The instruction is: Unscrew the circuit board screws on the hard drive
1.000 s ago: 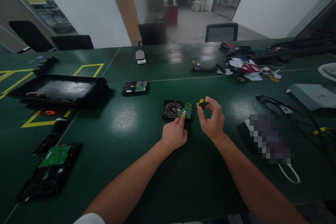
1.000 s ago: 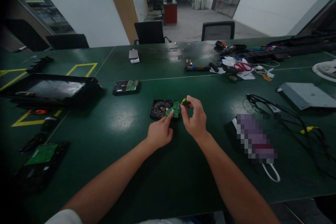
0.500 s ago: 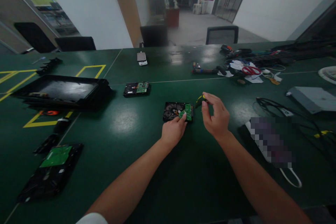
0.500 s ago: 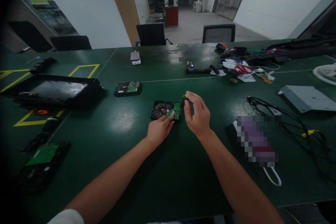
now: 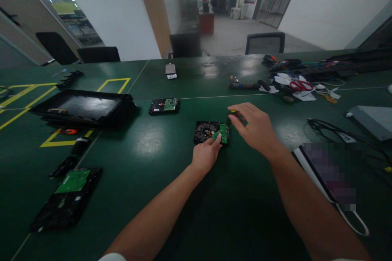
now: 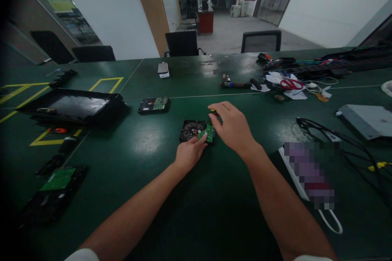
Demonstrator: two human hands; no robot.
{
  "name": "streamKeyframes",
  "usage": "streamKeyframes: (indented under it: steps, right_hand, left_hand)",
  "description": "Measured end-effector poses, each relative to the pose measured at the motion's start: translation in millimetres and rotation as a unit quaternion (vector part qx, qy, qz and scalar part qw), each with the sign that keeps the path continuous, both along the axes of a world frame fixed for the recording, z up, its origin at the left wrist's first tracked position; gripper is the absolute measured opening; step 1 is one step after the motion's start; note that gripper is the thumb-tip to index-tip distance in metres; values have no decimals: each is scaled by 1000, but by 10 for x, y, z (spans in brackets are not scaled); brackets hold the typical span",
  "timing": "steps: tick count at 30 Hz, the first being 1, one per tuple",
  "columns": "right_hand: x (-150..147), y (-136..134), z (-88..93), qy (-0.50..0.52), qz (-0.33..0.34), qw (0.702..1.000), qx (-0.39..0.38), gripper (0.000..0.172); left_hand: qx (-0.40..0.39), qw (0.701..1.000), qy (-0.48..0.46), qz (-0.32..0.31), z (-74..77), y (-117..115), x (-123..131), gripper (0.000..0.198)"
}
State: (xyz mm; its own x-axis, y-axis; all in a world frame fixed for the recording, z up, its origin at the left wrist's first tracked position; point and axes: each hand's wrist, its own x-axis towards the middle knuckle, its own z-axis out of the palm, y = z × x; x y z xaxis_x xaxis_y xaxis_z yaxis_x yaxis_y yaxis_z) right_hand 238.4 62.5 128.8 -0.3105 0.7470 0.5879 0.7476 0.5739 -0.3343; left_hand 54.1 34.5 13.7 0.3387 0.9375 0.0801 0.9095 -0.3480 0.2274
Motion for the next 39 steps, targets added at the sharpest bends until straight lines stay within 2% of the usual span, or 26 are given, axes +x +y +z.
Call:
streamKeyframes:
  steps: [6,14,19,26,29,39]
  right_hand:
    - [57,95,98,-33,-5,999,-29,20]
    - [67,84,22,-1,-41,997,-60,25]
    - [113,85,51,21,-50,998,-33,31]
    - [148,126,30,14,-34,999,-22,21]
    - [156,154,6,18,-37,999,-22,21]
    - [178,215,-53,14,-37,998,-41,21]
  left_hand:
    - [-15,1000,-2,6,1,49,10,47]
    - [-34,999,2,4,59,29,16,48]
    - [-25,1000,-6,-5,88,98,0,47]
    - [-20,999,-28,16,68,296,48,46]
    - [-15,999,-24,41,40,297,73,47]
    - [-17,999,-21,28,19,311,57,47]
